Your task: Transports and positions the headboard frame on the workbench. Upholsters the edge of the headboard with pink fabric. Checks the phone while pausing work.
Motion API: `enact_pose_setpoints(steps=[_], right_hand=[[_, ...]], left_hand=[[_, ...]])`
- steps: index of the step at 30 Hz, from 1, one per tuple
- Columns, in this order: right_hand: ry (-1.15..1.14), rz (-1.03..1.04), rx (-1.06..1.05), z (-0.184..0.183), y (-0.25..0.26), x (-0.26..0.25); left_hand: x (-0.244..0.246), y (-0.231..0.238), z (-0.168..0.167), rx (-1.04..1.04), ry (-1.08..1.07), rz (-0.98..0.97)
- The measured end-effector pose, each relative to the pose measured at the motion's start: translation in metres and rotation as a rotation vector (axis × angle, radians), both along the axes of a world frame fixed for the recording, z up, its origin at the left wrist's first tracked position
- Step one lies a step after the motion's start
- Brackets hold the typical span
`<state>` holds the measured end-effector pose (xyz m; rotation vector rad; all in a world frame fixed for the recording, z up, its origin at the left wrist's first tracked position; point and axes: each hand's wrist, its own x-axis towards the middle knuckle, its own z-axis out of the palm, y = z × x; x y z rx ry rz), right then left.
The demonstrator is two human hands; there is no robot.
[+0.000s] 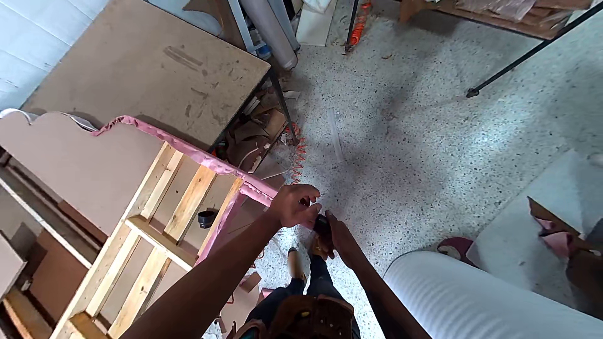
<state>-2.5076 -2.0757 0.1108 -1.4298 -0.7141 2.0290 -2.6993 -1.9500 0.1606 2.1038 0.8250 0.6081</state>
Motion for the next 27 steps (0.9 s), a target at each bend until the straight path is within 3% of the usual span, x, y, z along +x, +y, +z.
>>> enact_pose_setpoints(steps=[3,5,7,10,15,18,21,23,25,27], right_hand=[[-0.224,-0.02,0.277,0.015,-0.007,0.01],[-0.194,-0.115,0.356,0.014,-0.008,0.004],[0.001,-0.201,0.22,0.004,-0.012,-0.005],[0.088,-0.08,-0.038,-0.009,0.0,-0.005],[-0.3,-0.068,0.308,0.021,-0.009,0.001],[-0.085,-0.216,0.262,0.007,-0.015,-0.011],[0.145,-0.112,-0.013,-0.009,-0.004,-0.01],[0.0,-0.025,0.022,0.003,0.006,0.0],[-0.356,0.014,0.254,0.029,-0.001,0.005],[-0.653,0.075,0.468,0.052,-0.009,-0.004]], left_hand=[[0.003,0.002,0.0,-0.005,-0.003,0.014],[0.003,0.004,0.0,0.001,-0.007,0.031],[0.0,0.001,-0.001,-0.005,0.002,0.034],[0.003,0.002,0.0,0.005,0.024,0.031],[0.005,0.004,0.002,0.011,0.022,0.058],[0.004,0.002,0.002,0.004,0.046,0.076],[0.003,0.002,0.002,-0.007,0.048,0.064],[0.003,0.004,0.004,0.015,-0.005,0.08],[0.001,-0.002,0.01,-0.009,-0.137,0.168],[-0.009,-0.013,0.022,-0.045,-0.313,0.38]])
